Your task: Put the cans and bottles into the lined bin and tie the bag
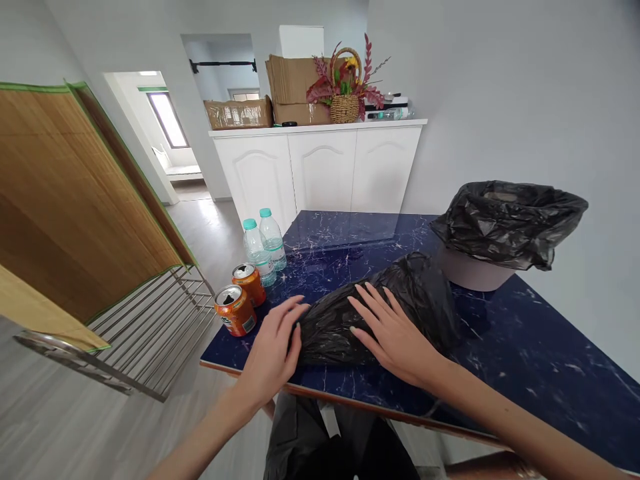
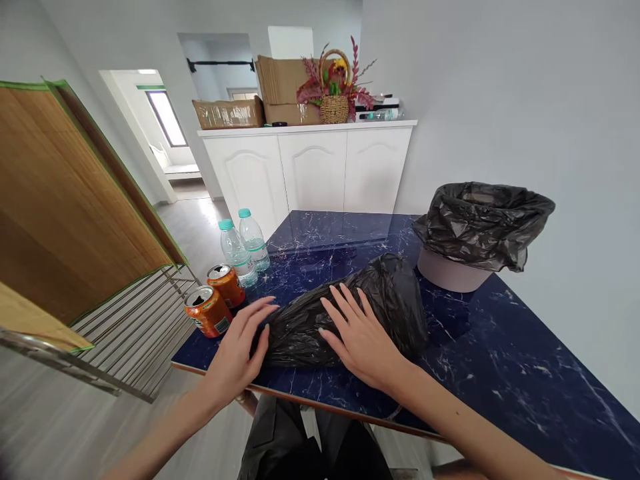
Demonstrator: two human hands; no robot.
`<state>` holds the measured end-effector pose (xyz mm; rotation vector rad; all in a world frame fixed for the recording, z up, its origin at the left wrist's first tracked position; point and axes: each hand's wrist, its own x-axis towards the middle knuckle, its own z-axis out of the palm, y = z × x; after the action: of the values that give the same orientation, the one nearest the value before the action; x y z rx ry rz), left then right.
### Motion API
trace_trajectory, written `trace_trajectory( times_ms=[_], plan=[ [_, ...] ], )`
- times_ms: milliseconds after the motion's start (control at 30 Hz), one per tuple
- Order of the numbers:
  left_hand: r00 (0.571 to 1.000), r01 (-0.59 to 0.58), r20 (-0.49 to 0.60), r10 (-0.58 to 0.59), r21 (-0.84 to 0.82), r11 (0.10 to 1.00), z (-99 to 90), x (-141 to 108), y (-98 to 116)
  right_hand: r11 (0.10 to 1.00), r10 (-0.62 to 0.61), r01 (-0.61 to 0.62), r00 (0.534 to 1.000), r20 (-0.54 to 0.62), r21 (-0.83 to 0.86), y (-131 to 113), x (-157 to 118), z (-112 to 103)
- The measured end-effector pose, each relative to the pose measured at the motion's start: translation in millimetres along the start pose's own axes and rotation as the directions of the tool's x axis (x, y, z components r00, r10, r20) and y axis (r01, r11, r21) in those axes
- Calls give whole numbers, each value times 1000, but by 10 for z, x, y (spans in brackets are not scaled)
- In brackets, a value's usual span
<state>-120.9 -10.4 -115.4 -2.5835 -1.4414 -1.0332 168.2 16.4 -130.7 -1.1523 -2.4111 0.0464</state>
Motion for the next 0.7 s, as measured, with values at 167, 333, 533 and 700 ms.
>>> trace_trajectory(
  times_ms=[167, 333, 533, 700],
  plan=[
    [928, -222, 318, 192, 59, 973, 113, 183, -7, 1000, -22, 22, 1000, 2, -10, 110, 297, 157],
    [866, -221, 470, 171, 53, 974, 283, 134, -185, 982, 184, -186, 974, 132, 9, 441, 305, 392],
    [864, -198, 471, 176, -2, 980, 63, -91, -277, 942, 314, -326, 940, 134, 84, 993, 133, 427],
    [872, -204, 452, 189, -16, 979, -189, -321, -309, 908, 349, -354, 935, 63, 225, 770, 154, 208]
  ],
)
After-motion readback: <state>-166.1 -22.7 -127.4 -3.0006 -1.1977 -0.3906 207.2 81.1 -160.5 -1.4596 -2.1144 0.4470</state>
